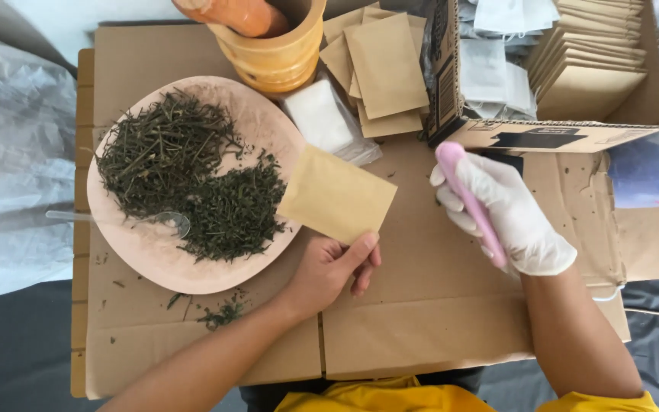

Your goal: Packaging tea leaves into filter bags, sealing them with a handheld heat sealer, and placing the sealed bags into paper envelopes.

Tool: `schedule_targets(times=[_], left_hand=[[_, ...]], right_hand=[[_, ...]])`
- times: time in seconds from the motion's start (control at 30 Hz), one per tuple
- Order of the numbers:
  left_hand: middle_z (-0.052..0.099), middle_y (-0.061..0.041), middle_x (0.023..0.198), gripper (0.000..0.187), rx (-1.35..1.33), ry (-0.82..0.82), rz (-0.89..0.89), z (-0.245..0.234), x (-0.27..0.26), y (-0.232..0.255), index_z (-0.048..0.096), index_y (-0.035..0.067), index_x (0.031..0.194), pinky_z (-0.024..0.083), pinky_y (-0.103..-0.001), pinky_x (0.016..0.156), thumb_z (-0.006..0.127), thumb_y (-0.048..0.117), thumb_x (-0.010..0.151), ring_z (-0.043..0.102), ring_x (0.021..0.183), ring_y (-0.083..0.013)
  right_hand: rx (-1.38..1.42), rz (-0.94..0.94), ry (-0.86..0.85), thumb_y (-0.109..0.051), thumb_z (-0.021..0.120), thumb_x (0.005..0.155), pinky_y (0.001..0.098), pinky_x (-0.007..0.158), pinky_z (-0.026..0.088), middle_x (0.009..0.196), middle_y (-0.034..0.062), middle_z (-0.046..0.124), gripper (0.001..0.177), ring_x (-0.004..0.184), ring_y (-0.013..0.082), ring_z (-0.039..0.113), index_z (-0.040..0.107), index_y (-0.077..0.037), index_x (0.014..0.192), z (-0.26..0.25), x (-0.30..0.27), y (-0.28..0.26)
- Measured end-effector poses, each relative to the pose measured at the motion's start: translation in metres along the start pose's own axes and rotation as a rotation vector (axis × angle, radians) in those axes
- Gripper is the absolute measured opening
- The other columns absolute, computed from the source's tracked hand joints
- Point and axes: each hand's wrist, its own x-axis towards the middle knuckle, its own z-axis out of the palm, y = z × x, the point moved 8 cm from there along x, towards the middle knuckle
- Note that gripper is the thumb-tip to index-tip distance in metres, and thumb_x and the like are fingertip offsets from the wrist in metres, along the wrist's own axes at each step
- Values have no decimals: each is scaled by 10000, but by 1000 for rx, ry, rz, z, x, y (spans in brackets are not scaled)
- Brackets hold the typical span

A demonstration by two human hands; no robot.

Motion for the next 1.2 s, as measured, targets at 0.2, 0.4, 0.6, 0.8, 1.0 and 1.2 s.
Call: schedule_targets(times=[0.2, 0.4, 0.6, 0.8, 1.0, 1.2], left_hand=[[674, -162, 541, 366, -34, -18, 38, -3, 4, 3, 772, -41, 936, 591, -309, 445, 599, 149, 1196, 665, 442, -192], [668, -153, 554, 340, -29, -22, 72, -2, 4, 8, 784, -49, 998, 594, -300, 457, 592, 148, 1199, 666, 457, -185], [666, -138, 557, 321, -29, -31, 93, 1, 4, 4, 788, -30, 1022, 589, -284, 452, 594, 156, 1198, 655, 458, -166], [678, -136, 561, 328, -3, -57, 110, 1, 4, 4, 792, -24, 1027, 596, -283, 466, 583, 160, 1202, 653, 466, -152], [615, -66, 626, 431, 109, -91, -65, 12, -2, 21, 756, 14, 981, 509, -273, 558, 555, 339, 1180, 565, 554, -147], [629, -62, 620, 434, 134, -104, -33, 11, -1, 22, 757, 30, 986, 503, -269, 536, 550, 357, 1182, 573, 533, -147]], right_hand=[[-634, 21, -40, -304, 780, 992, 456, 839, 626, 872, 148, 795, 470, 837, 243, 712, 767, -160, 1439, 9, 6, 15], [-1224, -627, 166, -411, 974, 889, 415, 843, 664, 1058, -19, 811, 666, 913, 258, 809, 698, -232, 1468, 32, -10, -8], [-1123, -560, 248, -446, 1013, 871, 355, 776, 679, 1040, -82, 734, 606, 806, 214, 781, 694, -235, 1341, 25, -11, 4], [-1189, -340, 280, -616, 955, 846, 408, 879, 660, 922, -122, 822, 636, 838, 279, 828, 665, -464, 1390, 7, -3, 26], [-891, 33, 9, -283, 847, 928, 178, 1225, 406, 1131, -224, 888, 959, 1457, -85, 618, 409, -413, 1772, 22, -9, 4], [-406, 122, -375, -592, 417, 1008, 305, 1191, 484, 1727, -37, 632, 896, 1598, 79, 563, 307, -185, 1799, 41, -32, -15]])
